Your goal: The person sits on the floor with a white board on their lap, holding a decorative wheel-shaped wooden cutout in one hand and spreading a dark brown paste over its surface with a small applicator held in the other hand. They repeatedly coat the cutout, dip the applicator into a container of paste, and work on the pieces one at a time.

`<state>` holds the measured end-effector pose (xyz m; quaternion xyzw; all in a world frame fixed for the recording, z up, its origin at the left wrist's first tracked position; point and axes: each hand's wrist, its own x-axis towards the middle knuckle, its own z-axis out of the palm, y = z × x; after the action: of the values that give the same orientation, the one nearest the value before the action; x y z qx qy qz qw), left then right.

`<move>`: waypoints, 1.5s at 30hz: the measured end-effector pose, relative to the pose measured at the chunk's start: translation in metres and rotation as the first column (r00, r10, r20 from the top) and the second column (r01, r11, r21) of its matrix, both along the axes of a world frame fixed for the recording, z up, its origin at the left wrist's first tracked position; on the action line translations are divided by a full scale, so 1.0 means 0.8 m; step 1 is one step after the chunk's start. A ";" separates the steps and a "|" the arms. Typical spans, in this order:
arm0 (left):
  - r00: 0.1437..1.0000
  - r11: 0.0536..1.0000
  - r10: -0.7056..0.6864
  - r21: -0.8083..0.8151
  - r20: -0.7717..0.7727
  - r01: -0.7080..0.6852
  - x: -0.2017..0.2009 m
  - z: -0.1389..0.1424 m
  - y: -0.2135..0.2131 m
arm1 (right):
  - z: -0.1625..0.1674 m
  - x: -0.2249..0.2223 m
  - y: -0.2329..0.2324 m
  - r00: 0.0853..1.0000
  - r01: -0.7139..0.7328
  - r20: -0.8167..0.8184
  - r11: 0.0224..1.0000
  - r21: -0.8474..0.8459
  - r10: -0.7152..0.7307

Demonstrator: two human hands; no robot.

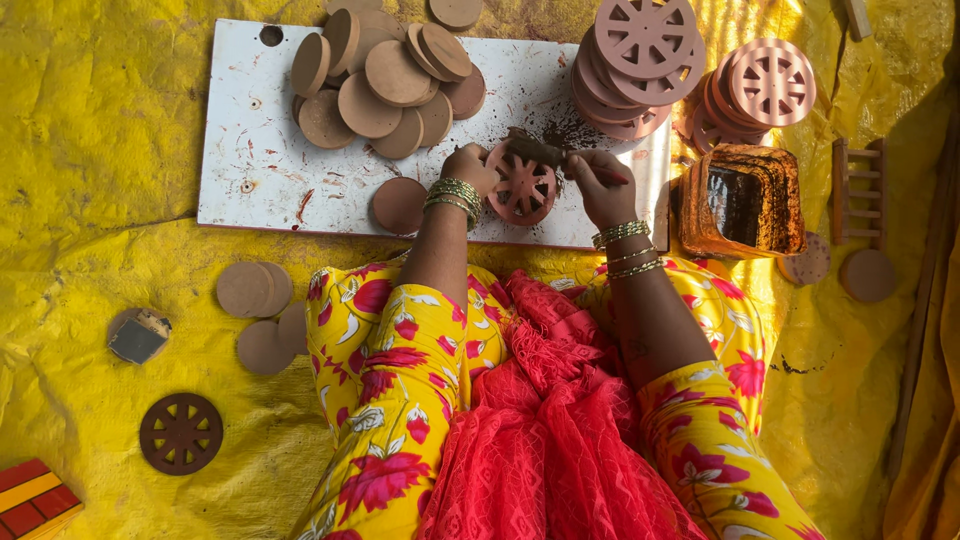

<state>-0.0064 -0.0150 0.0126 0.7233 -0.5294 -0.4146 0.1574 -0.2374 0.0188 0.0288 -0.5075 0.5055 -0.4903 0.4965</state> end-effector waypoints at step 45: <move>0.991 0.992 0.095 -0.093 0.094 -0.086 -0.011 -0.008 -0.001 | 0.019 -0.009 0.047 0.819 -0.094 -0.574 0.982 -0.166 -0.019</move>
<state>-0.0150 -0.0160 0.0059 0.7583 -0.5210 -0.3471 0.1820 -0.2443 0.0565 0.0439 -0.6856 0.5729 -0.3504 0.2811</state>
